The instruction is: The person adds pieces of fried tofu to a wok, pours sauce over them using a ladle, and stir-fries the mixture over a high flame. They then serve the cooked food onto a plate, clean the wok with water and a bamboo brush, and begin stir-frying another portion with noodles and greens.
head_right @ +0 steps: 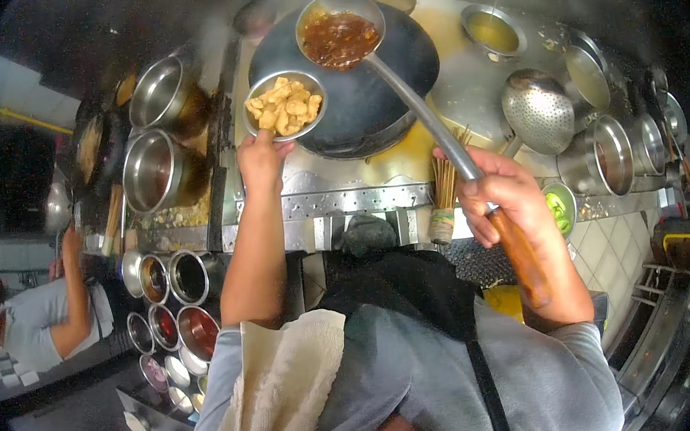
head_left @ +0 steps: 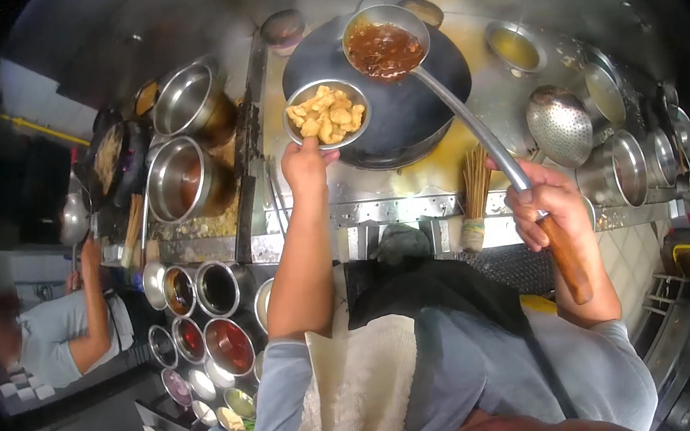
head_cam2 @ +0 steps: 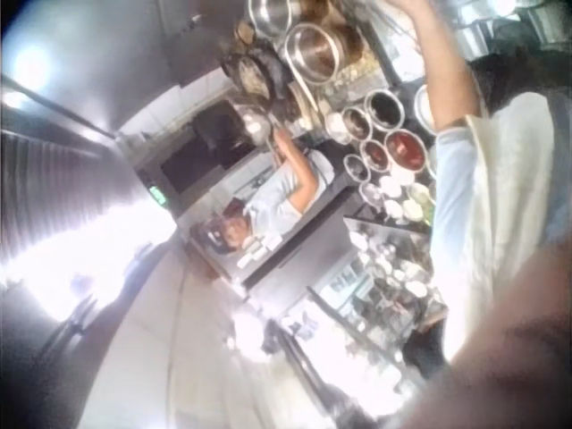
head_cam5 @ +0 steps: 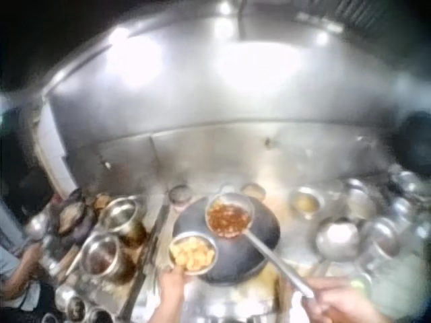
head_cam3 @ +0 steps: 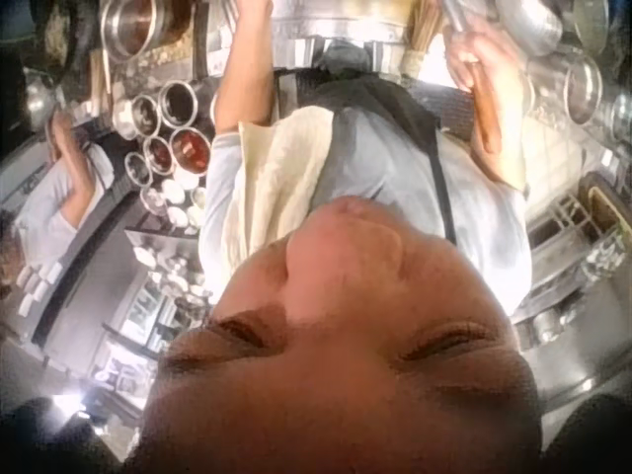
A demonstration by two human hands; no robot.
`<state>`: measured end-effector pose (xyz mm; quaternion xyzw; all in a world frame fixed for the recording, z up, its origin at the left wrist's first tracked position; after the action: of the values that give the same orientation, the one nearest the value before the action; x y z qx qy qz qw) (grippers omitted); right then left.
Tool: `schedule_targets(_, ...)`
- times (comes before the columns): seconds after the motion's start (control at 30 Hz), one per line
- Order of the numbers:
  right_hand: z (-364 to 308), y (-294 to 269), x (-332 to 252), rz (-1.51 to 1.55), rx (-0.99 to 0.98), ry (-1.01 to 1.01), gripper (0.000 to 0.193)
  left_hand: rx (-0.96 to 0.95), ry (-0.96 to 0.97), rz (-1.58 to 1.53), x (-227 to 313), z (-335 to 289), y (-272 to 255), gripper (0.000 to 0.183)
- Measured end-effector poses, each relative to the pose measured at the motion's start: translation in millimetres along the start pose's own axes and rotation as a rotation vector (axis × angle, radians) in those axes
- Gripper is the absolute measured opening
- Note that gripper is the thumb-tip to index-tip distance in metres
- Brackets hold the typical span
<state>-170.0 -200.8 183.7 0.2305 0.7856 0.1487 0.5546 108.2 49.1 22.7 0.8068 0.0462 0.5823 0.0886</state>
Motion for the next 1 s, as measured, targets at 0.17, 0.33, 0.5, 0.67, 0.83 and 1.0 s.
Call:
schedule_targets(0.17, 58, -24, 31, -0.575, 0.194, -0.018, 0.057, 0.000, 0.077, -0.004, 5, 14, 3, 0.034)
schedule_targets(0.33, 92, -56, 71, -1.372, 0.400, -0.112, 0.067, 0.000, 0.122, 0.074, 16, 33, -24, 0.031)
schedule_targets(0.5, 83, -71, 84, -1.393, 0.492, -0.046, 0.057, 0.083, 0.218, 0.299, 42, 51, -25, 0.024)
schedule_targets(0.67, 90, -84, 85, -1.512, 0.444, 0.201, 0.033, 0.044, 0.208, 0.155, 45, 61, -9, 0.021)
schedule_targets(0.83, 83, -83, 63, -1.517, 0.407, 0.212, 0.031, 0.051, 0.192, 0.179, 44, 60, 4, 0.025)
schedule_targets(1.0, 74, -87, 60, -1.417, 0.371, 0.222, 0.033, 0.079, 0.230, 0.117, 47, 61, 1, 0.021)
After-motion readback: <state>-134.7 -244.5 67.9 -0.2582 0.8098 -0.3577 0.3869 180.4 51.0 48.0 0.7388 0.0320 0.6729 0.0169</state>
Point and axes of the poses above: each hand's wrist, its own z-axis towards the middle knuckle, its own y-axis out of the palm, x = y × z, the point moved 6 cm from there along z, towards the middle knuckle, and after that the axes turned 2 degrees about -x, right-handed, at the moved point
